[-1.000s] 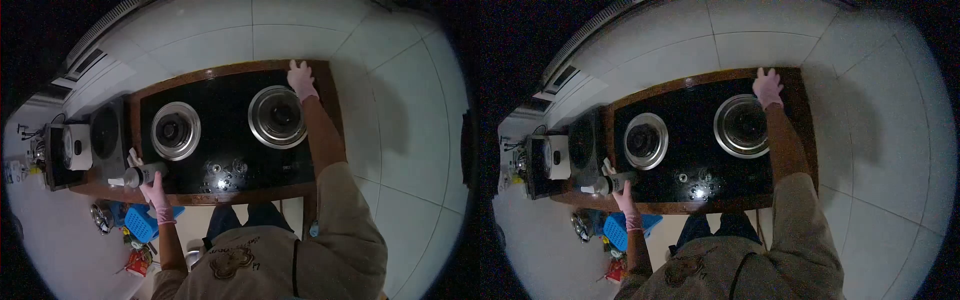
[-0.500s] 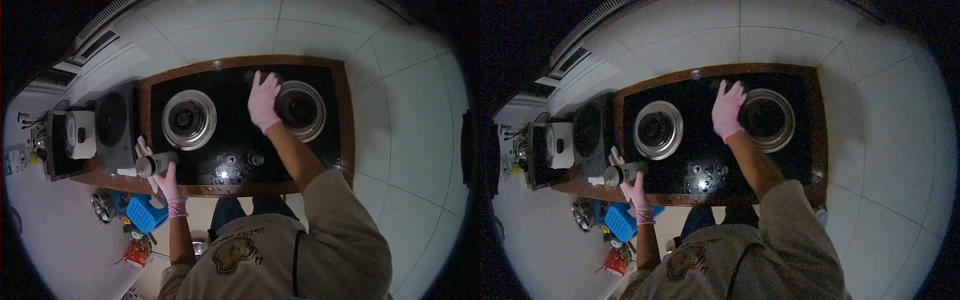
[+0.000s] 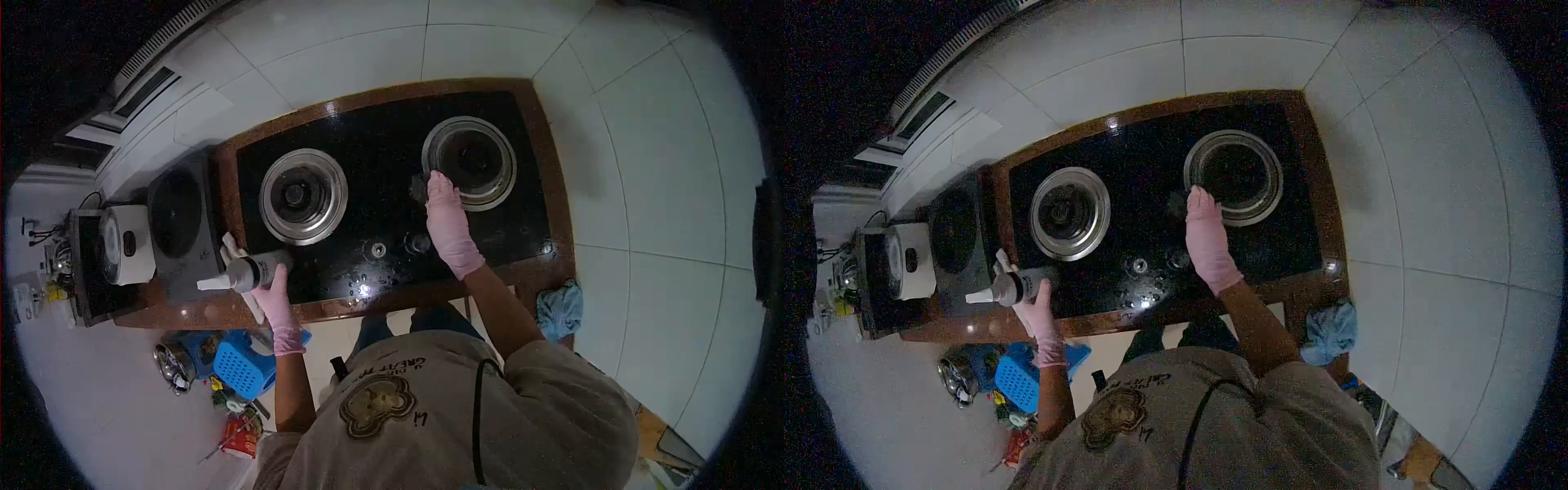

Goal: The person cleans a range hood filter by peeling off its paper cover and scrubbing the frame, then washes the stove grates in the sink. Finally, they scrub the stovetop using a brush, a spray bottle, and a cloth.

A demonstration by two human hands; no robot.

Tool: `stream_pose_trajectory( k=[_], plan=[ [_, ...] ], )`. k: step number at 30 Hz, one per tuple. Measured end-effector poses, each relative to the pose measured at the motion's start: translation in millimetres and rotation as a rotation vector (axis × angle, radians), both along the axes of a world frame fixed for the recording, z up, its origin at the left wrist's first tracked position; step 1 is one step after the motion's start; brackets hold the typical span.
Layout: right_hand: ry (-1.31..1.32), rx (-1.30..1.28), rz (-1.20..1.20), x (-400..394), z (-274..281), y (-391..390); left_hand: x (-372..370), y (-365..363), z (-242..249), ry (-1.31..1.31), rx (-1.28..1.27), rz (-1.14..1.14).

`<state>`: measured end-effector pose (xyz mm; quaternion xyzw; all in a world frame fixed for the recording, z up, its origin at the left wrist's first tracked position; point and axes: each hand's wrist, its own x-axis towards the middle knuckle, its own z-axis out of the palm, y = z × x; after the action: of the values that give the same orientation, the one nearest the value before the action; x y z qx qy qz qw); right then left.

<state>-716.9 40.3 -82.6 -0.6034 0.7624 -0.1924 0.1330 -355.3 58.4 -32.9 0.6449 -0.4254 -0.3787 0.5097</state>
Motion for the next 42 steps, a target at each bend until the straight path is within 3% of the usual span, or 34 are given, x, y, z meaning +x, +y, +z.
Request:
stream_pose_trajectory(
  k=[2, 5, 8, 10, 11, 13, 15, 17, 19, 22, 23, 25, 26, 28, 30, 31, 32, 33, 34, 36, 39, 40, 42],
  plan=[
    [0.004, -0.172, 0.057, -1, -5, -18, -2, 1, 11, 0.049, -0.008, -0.005],
    [0.174, -0.166, -0.023, 4, 10, -55, -6, 2, 17, 0.064, 0.031, -0.012],
    [-0.071, -0.158, 0.152, -10, 30, 12, 3, 2, 14, 0.032, 0.045, -0.044],
    [0.061, -0.006, 0.092, -31, 33, 69, 11, 8, 2, 0.066, -0.012, -0.126],
    [0.110, 0.012, 0.046, -44, 33, 89, 30, 10, -21, -0.006, -0.147, -0.187],
    [0.227, 0.017, 0.100, -56, 27, 90, 52, 23, -34, -0.178, -0.165, -0.161],
    [0.199, -0.037, 0.152, -35, 19, 59, 44, 37, 7, -0.356, -0.068, -0.047],
    [0.235, -0.132, 0.216, -8, 17, 21, 64, 33, 13, -0.820, -0.089, -0.150],
    [0.254, -0.009, 0.183, -3, 17, -3, 74, 27, -7, -0.950, 0.028, -0.135],
    [0.295, 0.174, 0.212, -10, 23, 9, 94, 22, -57, -1.148, 0.001, -0.167],
    [0.308, 0.283, 0.217, -11, 40, 18, 96, 19, -59, -1.131, 0.130, -0.159],
    [0.212, 0.497, 0.202, -13, 67, 20, 109, 15, -65, -0.939, 0.049, -0.044],
    [0.225, 0.498, 0.230, -13, 67, 17, 110, 13, -65, -0.791, 0.000, 0.059],
    [0.394, 0.466, 0.243, -9, 74, 5, 120, 4, -69, -0.868, -0.072, 0.111],
    [0.295, 0.342, 0.269, 7, 91, -14, 132, -5, -66, -0.915, 0.371, -0.051],
    [0.185, 0.218, 0.280, 21, 109, -27, 133, -4, -57, -0.802, 0.179, 0.008],
    [0.195, 0.209, 0.276, 39, 132, -41, 138, -7, -55, -0.567, 0.196, 0.038],
    [-0.024, 0.280, 0.205, 63, 158, -56, 142, -14, -52, -0.332, 0.208, 0.059],
    [-0.246, 0.343, 0.130, 80, 173, -71, 139, -16, -38, -0.331, 0.103, 0.086],
    [-0.439, 0.192, 0.310, 94, 170, -105, 140, -33, -1, -0.039, 0.007, 0.082],
    [-0.886, 0.189, 0.597, 140, 164, -161, 150, -84, 35, -0.096, -0.139, 0.036],
    [-1.023, 0.243, 0.660, 167, 175, -169, 151, -105, 42, 0.040, -0.204, -0.108],
    [-1.144, 0.448, 0.651, 213, 182, -187, 112, -132, 98, 0.124, -0.057, -0.203]
  ],
)
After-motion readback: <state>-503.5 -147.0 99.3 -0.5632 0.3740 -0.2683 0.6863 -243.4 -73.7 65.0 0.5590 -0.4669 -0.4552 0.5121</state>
